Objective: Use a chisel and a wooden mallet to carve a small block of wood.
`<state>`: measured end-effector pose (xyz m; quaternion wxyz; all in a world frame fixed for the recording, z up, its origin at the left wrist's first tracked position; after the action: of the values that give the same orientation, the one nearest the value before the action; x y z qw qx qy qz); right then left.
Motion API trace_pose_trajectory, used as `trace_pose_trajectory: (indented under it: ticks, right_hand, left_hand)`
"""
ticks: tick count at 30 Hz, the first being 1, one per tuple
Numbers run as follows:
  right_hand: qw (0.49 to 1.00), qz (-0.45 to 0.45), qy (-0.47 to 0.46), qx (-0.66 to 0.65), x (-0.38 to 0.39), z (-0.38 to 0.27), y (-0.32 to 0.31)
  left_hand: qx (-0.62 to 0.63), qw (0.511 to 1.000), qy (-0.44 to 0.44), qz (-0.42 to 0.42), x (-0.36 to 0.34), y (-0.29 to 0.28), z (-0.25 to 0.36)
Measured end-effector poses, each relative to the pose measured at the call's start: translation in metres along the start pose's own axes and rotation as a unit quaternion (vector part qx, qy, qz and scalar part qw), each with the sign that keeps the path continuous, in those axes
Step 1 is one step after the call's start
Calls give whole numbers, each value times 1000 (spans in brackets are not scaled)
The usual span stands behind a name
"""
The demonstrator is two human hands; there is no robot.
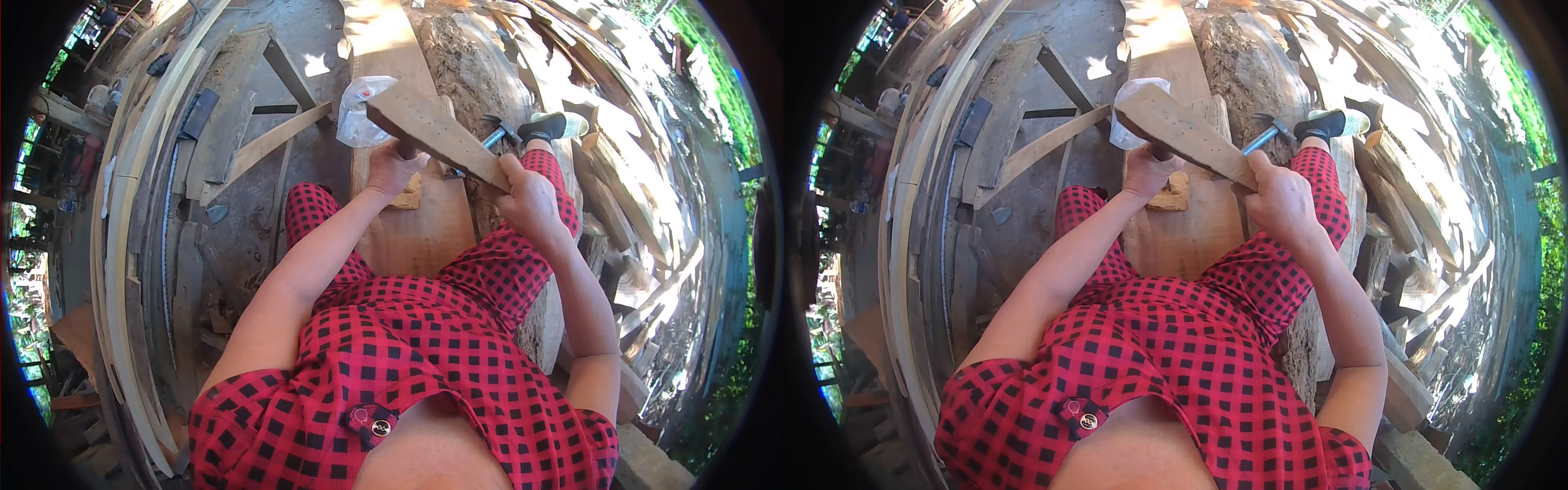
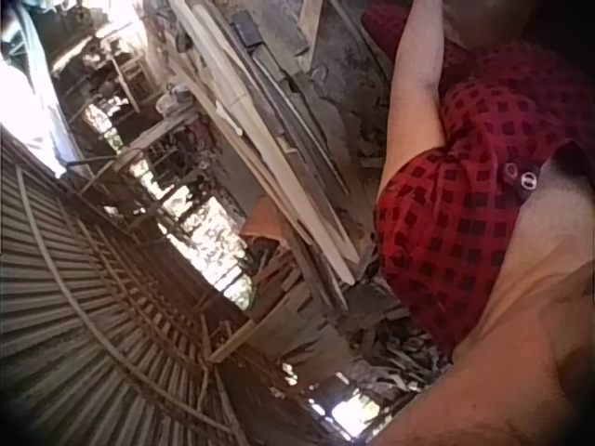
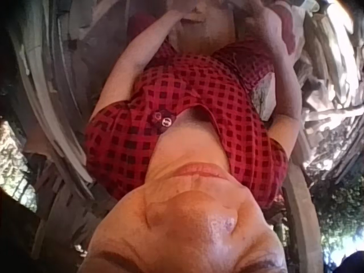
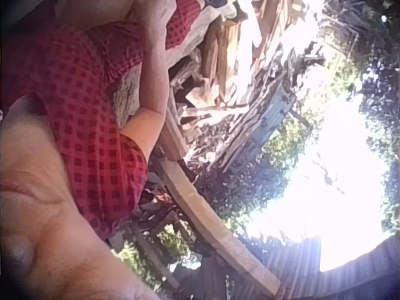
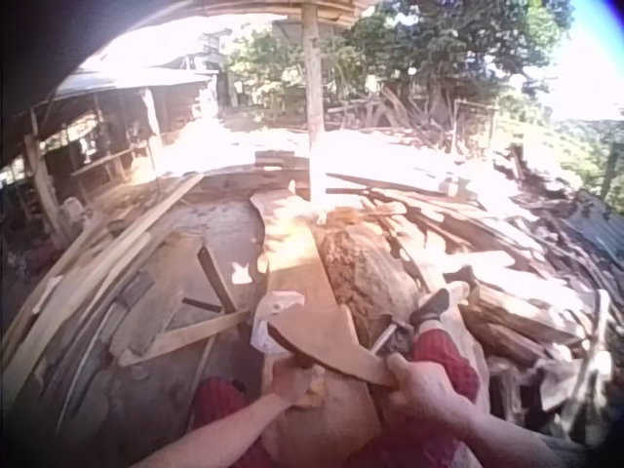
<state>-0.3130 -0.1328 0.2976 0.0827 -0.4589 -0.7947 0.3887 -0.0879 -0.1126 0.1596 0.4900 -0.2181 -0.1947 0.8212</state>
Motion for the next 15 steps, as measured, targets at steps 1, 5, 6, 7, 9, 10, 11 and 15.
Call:
trace_pose_trajectory:
  ticks: [1, 5, 6, 7, 9, 10, 11, 15]
  right_hand:
    - [990, -63, 39, 118, 1, 9, 7]
    - [998, 20, 45, -25, -1, -7, -8]
    - [995, 59, -3, -75, -1, -20, -13]
    - [995, 56, -4, -77, 1, -19, -9]
    - [990, 63, -2, -126, 4, -11, -5]
    - [998, 36, 19, -49, 6, -3, -1]
    - [998, 36, 19, -50, 5, 0, 0]
    - [991, -45, 43, 116, -1, 1, 3]
  left_hand:
    - [9, 999, 30, 25, 0, 0, 0]
    - [-37, 999, 0, 4, 2, -8, -1]
    - [-42, 999, -16, -7, 2, -10, -1]
    - [-47, 998, -33, -18, 3, -11, -2]
    - [-21, 999, -33, -26, 1, -3, -2]
    - [3, 999, -37, -32, 1, 1, -3]
    - [2, 999, -37, -32, 1, 2, -4]
    - [0, 1000, 13, 9, 0, -4, -2]
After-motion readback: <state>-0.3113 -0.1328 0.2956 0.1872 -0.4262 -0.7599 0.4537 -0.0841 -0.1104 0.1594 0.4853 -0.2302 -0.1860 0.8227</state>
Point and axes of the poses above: each hand's wrist, its own x-axis away from the middle knuckle, its own y-axis out of the palm, z = x × y, the point moved 6 cm from there along -x, towards the middle knuckle, and after that the axes turned 5 degrees about -x, right-handed, at the moved point
